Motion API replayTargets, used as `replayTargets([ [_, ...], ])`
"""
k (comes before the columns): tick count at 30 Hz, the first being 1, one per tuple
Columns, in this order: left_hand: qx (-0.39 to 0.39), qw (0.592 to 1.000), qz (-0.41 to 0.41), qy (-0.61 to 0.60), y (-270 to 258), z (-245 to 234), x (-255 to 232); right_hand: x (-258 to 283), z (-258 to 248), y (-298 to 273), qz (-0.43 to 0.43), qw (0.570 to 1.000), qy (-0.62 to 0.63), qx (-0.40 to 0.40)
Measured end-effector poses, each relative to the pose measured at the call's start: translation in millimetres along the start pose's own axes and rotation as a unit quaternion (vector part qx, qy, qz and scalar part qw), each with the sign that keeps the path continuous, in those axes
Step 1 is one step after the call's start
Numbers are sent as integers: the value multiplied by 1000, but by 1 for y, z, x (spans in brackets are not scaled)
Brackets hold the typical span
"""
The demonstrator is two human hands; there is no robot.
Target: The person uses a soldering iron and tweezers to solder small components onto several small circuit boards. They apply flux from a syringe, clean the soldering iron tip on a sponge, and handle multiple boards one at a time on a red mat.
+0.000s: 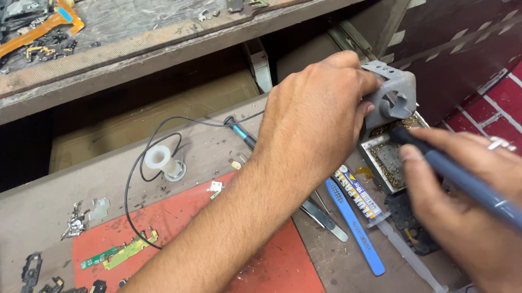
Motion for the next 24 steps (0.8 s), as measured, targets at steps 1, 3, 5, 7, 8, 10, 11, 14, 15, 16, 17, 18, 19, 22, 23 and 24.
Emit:
replayTargets([
  [1,-7,1000,4,-1,-1,-1,0,-11,3,-2,68,997,26,8],
  [3,-17,1000,8,-9,-2,-2,0,-32,9,-10,202,976,77,25],
  [5,-21,999,9,-22,-3,-4,-1,-14,4,-5,105,993,48,-5],
  [7,-14,1000,-1,-18,-2,-2,1,-19,3,-10,95,995,40,0],
  [8,-10,1000,-6,-17,-2,-1,2,-32,6,-17,136,990,45,19],
  [10,-4,1000,-5,-14,-3,-2,1,-60,8,-37,206,976,65,21],
  [11,-3,1000,-6,-12,-3,-4,1,-78,6,-46,237,968,81,2],
  [14,9,1000,22,19,1,-11,-6,-134,-2,-66,263,924,272,-51],
  [15,-8,1000,23,12,0,-19,-8,-148,0,-72,253,896,359,-64],
  [16,-24,999,24,6,-3,-30,-10,-158,2,-79,238,878,410,-68],
  [17,-40,999,24,-4,-7,-41,-11,-166,4,-88,225,858,456,-69],
  [18,-45,999,26,-4,-12,-52,-11,-170,5,-97,212,845,485,-71],
  [19,-48,999,26,-2,-19,-68,-8,-170,9,-104,199,830,517,-70],
  [22,-29,994,100,40,-47,-126,-11,-160,28,-112,223,741,629,-77],
  [23,-11,991,115,62,-56,-144,-14,-153,34,-106,224,710,665,-66],
  [24,-12,990,102,98,-62,-161,-13,-143,38,-99,222,683,694,-57],
])
Point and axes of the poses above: each hand's wrist, its own y-axis towards the middle knuckle, its own z-axis out of the palm, x = y × z, the point moved 9 cm from there along y, towards the middle knuckle, and after that the axes turned 4 degrees about -z, right-handed, at the moved point
